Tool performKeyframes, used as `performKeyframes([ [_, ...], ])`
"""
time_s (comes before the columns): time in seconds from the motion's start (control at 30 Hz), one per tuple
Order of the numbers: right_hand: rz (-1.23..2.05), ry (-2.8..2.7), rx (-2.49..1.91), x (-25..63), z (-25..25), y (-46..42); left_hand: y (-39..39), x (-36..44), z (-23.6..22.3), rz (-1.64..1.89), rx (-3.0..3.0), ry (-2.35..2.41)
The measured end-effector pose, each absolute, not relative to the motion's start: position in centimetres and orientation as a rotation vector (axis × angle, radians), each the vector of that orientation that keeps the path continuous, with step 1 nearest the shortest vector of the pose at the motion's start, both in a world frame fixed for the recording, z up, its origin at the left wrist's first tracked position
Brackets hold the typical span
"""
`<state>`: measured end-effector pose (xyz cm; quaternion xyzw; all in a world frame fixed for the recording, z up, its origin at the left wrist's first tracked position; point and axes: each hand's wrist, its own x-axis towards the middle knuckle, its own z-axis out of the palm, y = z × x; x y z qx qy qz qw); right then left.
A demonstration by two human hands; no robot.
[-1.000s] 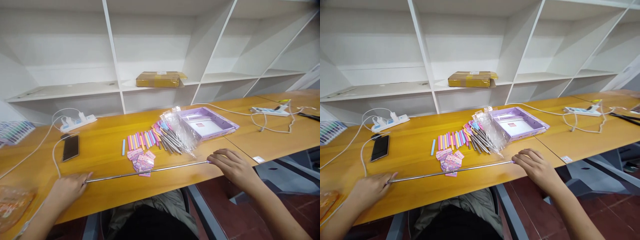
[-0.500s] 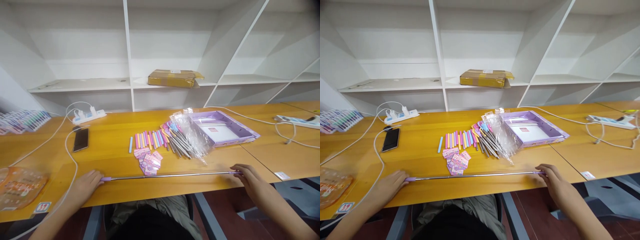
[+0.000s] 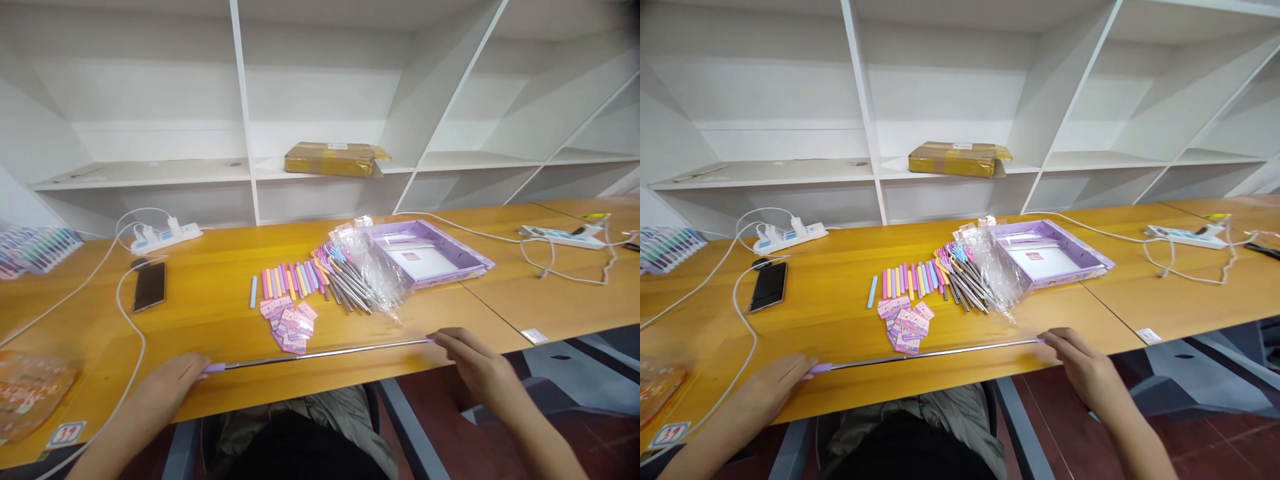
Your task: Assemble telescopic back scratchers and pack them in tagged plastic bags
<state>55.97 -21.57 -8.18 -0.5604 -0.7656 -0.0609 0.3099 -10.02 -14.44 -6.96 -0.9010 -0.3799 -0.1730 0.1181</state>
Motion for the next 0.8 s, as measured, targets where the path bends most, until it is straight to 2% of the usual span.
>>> performKeyframes([
  [0.23, -0.292, -1.969, -1.359, 45.7, -5.2, -16.9, -12.7, -2.9, -3.2, -0.338, -2.652, -1.216],
  [0.47, -0.275, -1.935, -1.238, 43.3, -2.0, -15.2, -11.6, -3.4, 1.0, -0.383, -2.608, -1.219],
  [0.8, -0.106, -2.091, -1.210, 35.3, -4.8, -15.6, -12.1, 1.5, -0.3, -0.369, -2.690, -1.155],
])
